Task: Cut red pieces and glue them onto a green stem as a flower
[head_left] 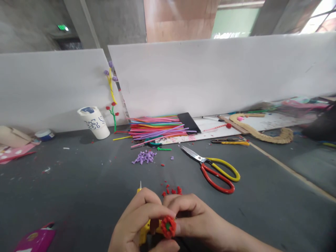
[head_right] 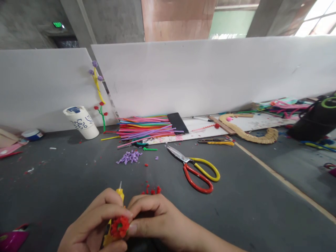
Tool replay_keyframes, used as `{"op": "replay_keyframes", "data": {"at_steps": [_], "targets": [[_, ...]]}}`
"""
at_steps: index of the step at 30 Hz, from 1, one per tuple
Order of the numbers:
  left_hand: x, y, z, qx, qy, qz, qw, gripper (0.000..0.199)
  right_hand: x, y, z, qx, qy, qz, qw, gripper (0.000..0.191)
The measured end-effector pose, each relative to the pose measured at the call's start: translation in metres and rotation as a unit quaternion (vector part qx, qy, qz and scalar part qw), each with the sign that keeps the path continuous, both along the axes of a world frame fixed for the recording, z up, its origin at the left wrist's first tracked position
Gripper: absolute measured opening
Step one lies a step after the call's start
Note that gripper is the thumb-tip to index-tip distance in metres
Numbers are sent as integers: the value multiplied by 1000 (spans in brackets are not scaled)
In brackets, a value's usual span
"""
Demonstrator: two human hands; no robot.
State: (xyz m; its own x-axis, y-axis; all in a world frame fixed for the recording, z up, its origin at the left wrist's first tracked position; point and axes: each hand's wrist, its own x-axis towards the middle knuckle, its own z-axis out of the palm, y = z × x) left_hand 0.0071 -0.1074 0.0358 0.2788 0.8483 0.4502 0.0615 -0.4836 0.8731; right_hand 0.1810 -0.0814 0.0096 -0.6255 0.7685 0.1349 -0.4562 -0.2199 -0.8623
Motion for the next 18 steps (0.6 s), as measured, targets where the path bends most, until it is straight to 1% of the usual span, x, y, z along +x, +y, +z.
{"op": "replay_keyframes", "data": {"at_steps": [3,5,8,12,16,18], "targets": [[-1,3,1,0,1,-21,1000,22,0,1,-2,-46,23,50,997,10],[-1,5,-1,15,8,-39,999,25,-1,1,-2,-76,32,79,993,13],[-1,8,-6,46,19,-50,997,23,-2,1,-3,-103,37,90,990,15],[2,6,-6,51,13,-33,998,17,-3,0,-3,-111,33,87,989,17],[9,-2,1,6,0,20,1000,15,-3,1,-4,-118,33,87,989,15],[11,-5,3,3,-3,31,1000,15,-2,1,-5,-117,38,89,988,14]]}}
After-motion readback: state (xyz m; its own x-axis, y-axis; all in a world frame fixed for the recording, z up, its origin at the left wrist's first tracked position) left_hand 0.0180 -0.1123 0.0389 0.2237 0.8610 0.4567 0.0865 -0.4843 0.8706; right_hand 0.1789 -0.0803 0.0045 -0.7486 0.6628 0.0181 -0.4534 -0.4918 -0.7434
